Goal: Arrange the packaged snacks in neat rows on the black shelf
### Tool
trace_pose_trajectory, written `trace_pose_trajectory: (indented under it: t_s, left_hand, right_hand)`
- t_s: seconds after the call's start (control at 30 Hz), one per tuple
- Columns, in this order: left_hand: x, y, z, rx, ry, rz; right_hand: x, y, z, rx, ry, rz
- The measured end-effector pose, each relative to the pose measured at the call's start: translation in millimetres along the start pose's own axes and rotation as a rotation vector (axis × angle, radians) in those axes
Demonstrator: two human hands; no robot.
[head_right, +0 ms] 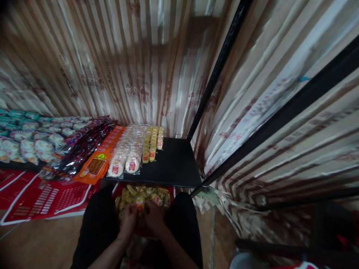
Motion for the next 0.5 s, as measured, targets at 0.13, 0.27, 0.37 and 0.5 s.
trace_pose_trajectory:
  t_s: [0.13,0.27,0.37,0.5]
  left_hand:
    - [-15,-37,6,-0.152,0.020,-0.090]
    - [-20,-88,1,-0.271,0.071,-0.254]
    - [-13,-124,-10,-0.306,0.099,-0.338]
    - [4,-164,-28,-0.270,0.069,-0.389]
  right_hand:
    - [-3,12,35,0.179,-0.060,0.077]
    - [14,16,69,0.310,-0.135,0.096]
    - [37,14,93,0.321,-0.275,0.087]
    - [72,13,115,0.328,-0.423,0.087]
Point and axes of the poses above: each hand's wrist, its own x-axis towards the middle knuckle, its own z-axis out of the back of the hand, y = z × x, the point moved 5 cm from there along x, towards the middle knuckle, and after that the axes turned 10 degrees about -y, right-handed, at the moved point
